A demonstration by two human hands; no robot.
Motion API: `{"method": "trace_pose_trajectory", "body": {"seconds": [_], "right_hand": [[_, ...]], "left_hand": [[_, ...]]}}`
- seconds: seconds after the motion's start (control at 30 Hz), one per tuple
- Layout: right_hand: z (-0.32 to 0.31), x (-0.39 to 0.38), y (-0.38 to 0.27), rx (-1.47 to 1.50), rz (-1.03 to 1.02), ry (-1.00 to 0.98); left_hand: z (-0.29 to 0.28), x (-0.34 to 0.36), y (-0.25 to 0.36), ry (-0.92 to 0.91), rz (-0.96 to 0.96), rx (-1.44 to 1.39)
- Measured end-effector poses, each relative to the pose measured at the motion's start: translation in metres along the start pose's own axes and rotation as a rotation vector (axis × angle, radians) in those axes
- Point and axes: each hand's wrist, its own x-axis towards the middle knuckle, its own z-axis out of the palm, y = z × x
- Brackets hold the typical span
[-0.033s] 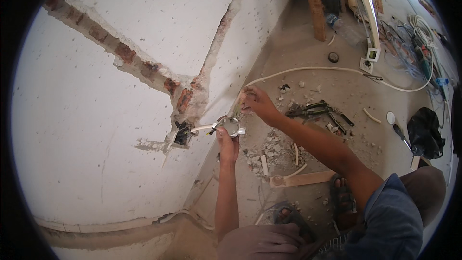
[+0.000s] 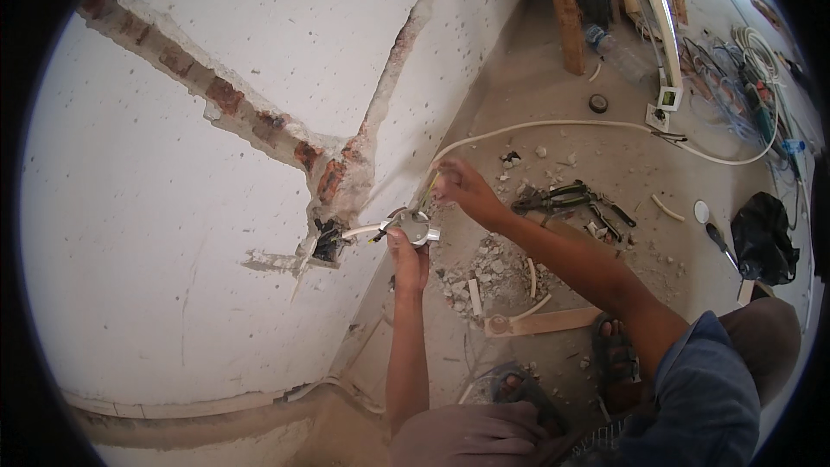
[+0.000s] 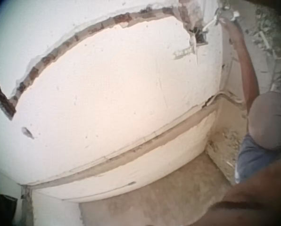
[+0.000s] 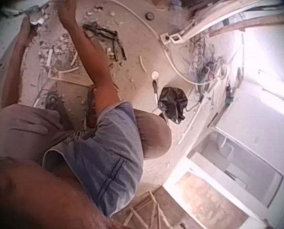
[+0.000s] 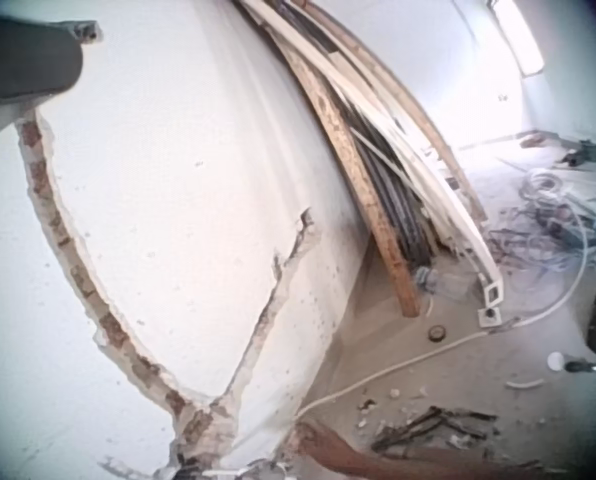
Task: The person wires an electrical outlet box by hand and using a tool, pulling a cable through the wall, inserting the wires into the back of the outlet box, and securing it into a recessed hole in the wall.
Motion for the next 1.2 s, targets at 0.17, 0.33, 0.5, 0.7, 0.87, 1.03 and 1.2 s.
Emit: {"method": "trace_pose_trajectory", "body": {"seconds": [0.17,0.33,0.5,0.7,0.87,1.03,1.2], "right_hand": [[0.018,-0.031,-0.005,-0.49,-0.232,-0.109],[0.045,-0.004,0.002,-0.241,0.029,0.156],[0.043,0.007,0.011,0.096,0.3,0.185],[0.039,0.019,0.025,0.076,0.363,0.142],[-0.018,0.019,-0.03,-0.376,0.381,0.02],[-0.125,-0.038,-0.18,-1.466,0.564,-0.573],[-0.165,-0.141,-0.275,-1.453,0.769,-0.533]], "left_hand": [[0.004,-0.002,0.003,-0.027,-0.008,-0.072],[0.001,-0.002,-0.002,-0.046,0.018,-0.046],[-0.017,-0.011,-0.007,-0.012,-0.013,0.008],[-0.013,-0.009,-0.007,-0.019,0.027,-0.031],[0.013,0.002,0.011,0.029,-0.037,-0.052],[0.01,-0.021,0.026,0.037,-0.027,0.143],[-0.062,-0.101,0.026,-0.08,-0.346,0.704]]}}
